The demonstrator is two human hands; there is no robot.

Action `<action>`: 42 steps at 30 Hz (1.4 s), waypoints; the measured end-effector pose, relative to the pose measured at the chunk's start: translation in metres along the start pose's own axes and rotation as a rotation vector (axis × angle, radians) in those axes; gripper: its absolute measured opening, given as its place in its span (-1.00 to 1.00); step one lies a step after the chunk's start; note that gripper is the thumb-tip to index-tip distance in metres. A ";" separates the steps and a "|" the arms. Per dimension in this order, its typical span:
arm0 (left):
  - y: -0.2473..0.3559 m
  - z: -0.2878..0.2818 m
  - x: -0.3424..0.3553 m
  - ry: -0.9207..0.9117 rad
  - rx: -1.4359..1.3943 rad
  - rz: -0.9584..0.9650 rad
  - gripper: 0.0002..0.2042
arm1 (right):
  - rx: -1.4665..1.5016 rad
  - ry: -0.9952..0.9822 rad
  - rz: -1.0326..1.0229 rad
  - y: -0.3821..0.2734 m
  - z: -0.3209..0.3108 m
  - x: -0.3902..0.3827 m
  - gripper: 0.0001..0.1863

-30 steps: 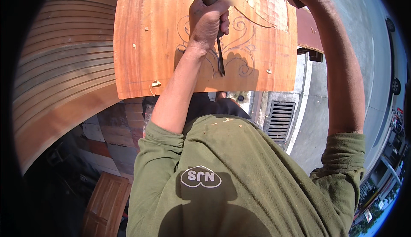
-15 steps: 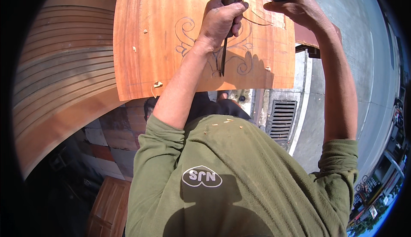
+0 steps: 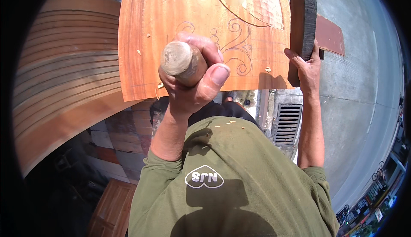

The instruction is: The person carves decorative patterns into a wooden door panel using a chisel and a wooden mallet.

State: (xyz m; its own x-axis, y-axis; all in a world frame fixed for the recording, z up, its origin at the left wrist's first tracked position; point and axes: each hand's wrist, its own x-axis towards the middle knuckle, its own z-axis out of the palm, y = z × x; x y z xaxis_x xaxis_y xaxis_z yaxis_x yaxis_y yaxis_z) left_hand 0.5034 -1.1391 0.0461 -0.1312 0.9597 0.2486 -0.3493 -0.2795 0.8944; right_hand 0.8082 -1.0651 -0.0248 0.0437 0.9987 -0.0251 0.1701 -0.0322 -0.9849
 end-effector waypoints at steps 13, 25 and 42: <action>-0.051 -0.007 -0.089 -0.376 1.576 -0.352 -0.32 | 0.543 0.081 0.335 0.042 0.005 -0.041 -0.45; -0.047 -0.007 -0.115 -0.402 1.580 -0.329 -0.17 | 0.583 0.069 0.305 0.053 0.001 -0.046 -0.56; 0.076 -0.210 -0.016 0.266 1.731 -0.511 -0.24 | 0.507 0.221 0.253 0.059 0.015 -0.048 -0.57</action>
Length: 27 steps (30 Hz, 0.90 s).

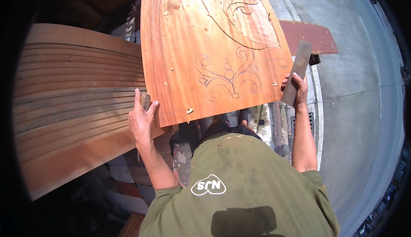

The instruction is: The person carves decorative patterns into a wooden door panel using a chisel and a wooden mallet.

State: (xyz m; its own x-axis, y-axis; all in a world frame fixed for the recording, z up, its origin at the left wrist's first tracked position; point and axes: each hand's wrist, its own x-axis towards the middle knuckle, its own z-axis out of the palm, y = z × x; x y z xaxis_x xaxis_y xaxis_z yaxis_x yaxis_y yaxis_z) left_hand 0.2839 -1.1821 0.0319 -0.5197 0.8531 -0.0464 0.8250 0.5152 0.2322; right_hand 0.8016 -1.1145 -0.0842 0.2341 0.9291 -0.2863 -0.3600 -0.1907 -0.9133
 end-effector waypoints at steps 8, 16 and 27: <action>-0.063 0.039 0.040 -0.255 -0.714 0.124 0.00 | 0.050 0.082 -0.010 0.003 0.003 0.001 -0.54; -0.040 0.027 0.030 -0.372 -0.903 -0.052 -0.15 | 0.071 0.121 -0.022 0.005 -0.005 0.002 -0.57; -0.053 0.042 0.035 -0.314 -1.003 0.071 -0.27 | 0.088 0.109 -0.034 0.009 -0.004 0.006 -0.57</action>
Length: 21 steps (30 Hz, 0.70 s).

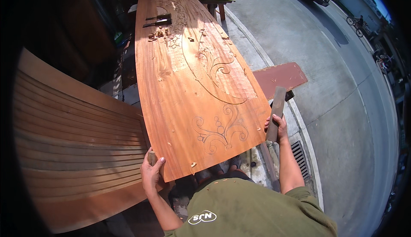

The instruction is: The person carves decorative patterns into a wooden door panel using a chisel and a wooden mallet.

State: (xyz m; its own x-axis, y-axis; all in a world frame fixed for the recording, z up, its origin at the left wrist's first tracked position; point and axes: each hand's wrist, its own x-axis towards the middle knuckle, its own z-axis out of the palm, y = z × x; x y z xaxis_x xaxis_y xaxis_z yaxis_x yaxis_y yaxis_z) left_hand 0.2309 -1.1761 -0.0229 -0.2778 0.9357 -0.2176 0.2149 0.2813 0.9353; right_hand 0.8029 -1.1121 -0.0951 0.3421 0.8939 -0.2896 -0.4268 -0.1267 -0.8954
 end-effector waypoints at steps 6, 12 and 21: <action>0.007 0.003 -0.004 -0.013 -0.085 -0.011 -0.32 | -0.024 -0.031 0.005 -0.006 0.002 -0.003 -0.54; 0.016 -0.001 -0.007 0.021 -0.007 -0.031 -0.33 | -0.284 -0.028 -0.095 -0.017 0.021 0.000 -0.38; 0.016 -0.002 -0.005 0.006 0.077 0.007 -0.32 | -1.553 -0.177 -0.427 -0.020 0.118 -0.025 0.02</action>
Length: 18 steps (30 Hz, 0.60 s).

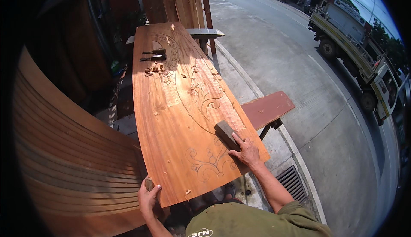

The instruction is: The person carves decorative patterns into a wooden door panel using a chisel and a wooden mallet.

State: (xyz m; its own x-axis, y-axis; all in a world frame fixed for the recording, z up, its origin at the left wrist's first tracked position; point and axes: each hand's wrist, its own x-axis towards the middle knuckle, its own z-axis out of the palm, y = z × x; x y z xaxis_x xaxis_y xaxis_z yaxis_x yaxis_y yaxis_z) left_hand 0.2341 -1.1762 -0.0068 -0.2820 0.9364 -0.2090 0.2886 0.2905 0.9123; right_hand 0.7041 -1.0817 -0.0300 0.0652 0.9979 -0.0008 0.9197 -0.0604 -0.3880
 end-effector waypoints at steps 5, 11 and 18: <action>0.004 0.001 -0.004 0.020 -0.018 -0.027 -0.34 | 0.022 -0.049 -0.112 -0.018 -0.004 0.002 0.01; -0.007 0.004 0.002 -0.016 -0.086 -0.023 -0.37 | 0.264 -0.027 0.078 0.003 -0.014 0.006 0.02; 0.002 -0.002 0.002 -0.007 -0.067 -0.063 -0.36 | 0.704 0.643 -0.219 -0.022 -0.097 0.003 -0.15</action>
State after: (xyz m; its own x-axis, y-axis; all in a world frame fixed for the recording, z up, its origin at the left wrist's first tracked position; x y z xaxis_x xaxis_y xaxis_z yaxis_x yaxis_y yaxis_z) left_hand 0.2327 -1.1741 -0.0045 -0.2912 0.9181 -0.2688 0.2082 0.3351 0.9189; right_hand 0.7217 -1.0795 0.0676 0.3113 0.7687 0.5588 0.5086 0.3620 -0.7812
